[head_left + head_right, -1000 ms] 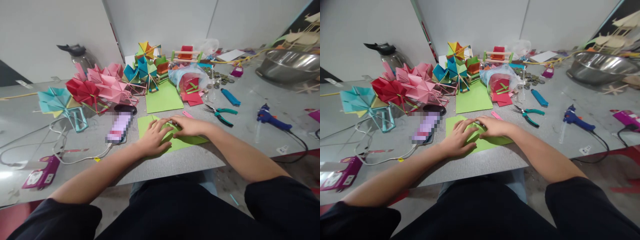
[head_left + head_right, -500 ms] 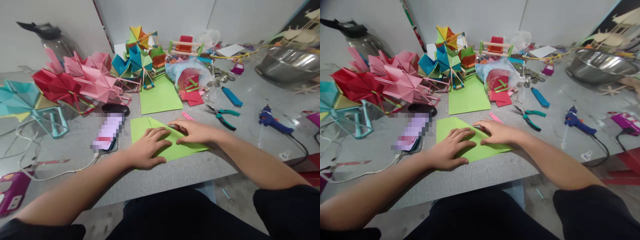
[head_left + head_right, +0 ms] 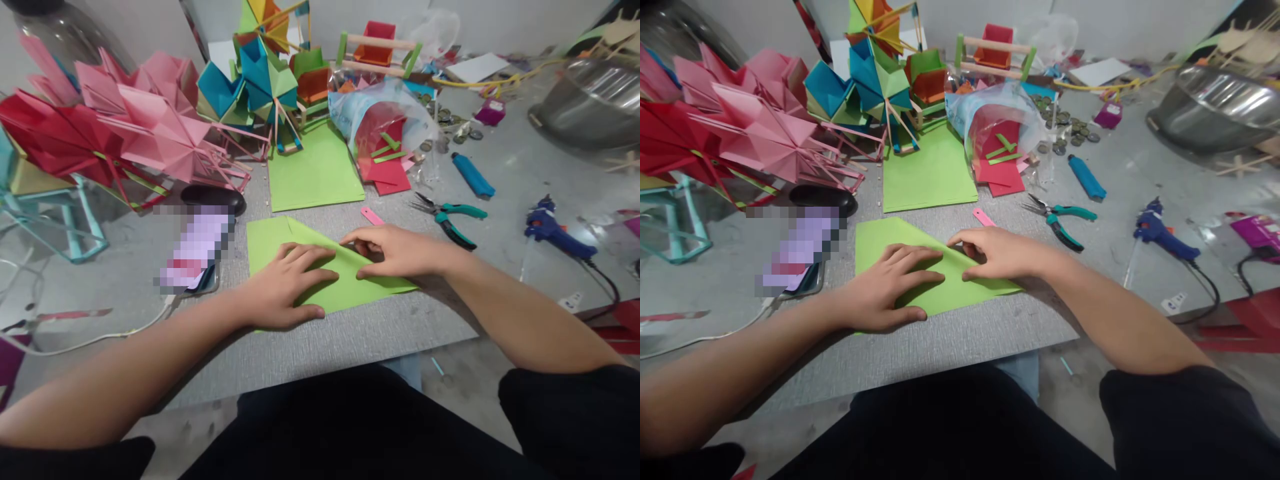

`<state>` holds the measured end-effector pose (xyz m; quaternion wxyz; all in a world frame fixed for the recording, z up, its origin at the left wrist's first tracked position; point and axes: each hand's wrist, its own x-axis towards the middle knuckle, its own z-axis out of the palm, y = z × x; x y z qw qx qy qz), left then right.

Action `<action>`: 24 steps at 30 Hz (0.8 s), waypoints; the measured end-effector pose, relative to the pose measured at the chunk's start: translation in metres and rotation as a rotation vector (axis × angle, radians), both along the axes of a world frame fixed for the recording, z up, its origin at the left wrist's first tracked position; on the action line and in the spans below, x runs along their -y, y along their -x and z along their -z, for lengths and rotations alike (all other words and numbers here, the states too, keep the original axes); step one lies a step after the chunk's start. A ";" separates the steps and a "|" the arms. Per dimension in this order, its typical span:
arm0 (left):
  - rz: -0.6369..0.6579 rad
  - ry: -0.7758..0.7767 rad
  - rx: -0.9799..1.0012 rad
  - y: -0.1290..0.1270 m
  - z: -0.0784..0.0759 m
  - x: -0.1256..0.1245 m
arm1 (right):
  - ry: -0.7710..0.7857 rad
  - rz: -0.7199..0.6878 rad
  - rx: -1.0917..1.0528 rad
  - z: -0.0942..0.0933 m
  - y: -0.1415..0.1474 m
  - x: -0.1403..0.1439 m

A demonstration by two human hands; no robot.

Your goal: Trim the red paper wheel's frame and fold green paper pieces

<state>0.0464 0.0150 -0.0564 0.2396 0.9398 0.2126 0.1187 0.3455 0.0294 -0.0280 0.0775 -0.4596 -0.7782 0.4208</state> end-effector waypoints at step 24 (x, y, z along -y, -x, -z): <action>-0.021 -0.137 -0.064 0.000 0.008 0.003 | -0.100 -0.104 0.129 -0.006 0.005 0.003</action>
